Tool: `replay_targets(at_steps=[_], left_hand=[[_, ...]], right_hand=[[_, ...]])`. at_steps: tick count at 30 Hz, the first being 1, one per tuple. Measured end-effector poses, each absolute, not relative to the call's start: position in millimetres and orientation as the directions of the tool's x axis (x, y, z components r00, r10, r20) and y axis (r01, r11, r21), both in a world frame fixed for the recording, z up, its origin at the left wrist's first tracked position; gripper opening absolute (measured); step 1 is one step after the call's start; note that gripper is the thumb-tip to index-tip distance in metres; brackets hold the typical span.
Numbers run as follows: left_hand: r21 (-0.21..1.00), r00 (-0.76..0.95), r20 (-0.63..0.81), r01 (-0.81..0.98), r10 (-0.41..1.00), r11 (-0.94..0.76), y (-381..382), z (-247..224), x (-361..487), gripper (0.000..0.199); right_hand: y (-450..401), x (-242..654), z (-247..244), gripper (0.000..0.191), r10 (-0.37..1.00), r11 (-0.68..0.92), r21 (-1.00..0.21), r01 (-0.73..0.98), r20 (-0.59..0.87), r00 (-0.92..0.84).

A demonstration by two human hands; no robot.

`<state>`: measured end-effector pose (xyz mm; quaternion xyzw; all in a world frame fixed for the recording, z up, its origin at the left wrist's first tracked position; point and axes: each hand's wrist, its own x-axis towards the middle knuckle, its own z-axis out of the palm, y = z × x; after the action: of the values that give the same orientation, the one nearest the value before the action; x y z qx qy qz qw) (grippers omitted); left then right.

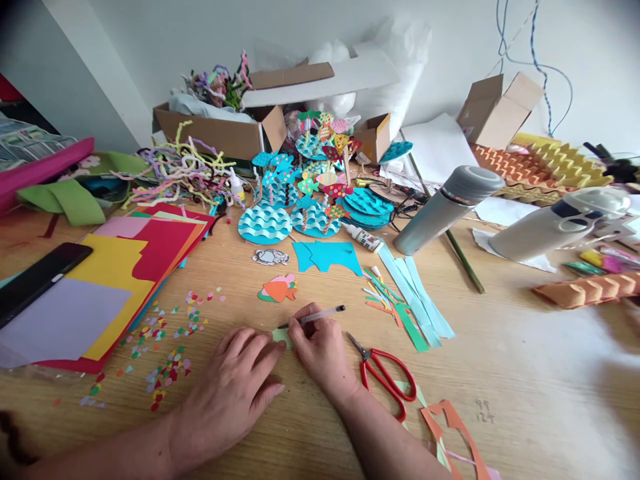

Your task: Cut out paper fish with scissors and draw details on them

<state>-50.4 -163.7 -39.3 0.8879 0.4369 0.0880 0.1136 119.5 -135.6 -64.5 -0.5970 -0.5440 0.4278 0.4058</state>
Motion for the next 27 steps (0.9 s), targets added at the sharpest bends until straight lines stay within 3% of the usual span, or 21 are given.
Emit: replay_targets(at_steps=[27], left_hand=[[0.261,0.606,0.085,0.753,0.791,-0.604,-164.6,-41.3,-51.2,0.039]], right_hand=[[-136.0,118.8,-63.2,0.018,0.996,-0.092,-0.946,0.311,-0.085,0.036]])
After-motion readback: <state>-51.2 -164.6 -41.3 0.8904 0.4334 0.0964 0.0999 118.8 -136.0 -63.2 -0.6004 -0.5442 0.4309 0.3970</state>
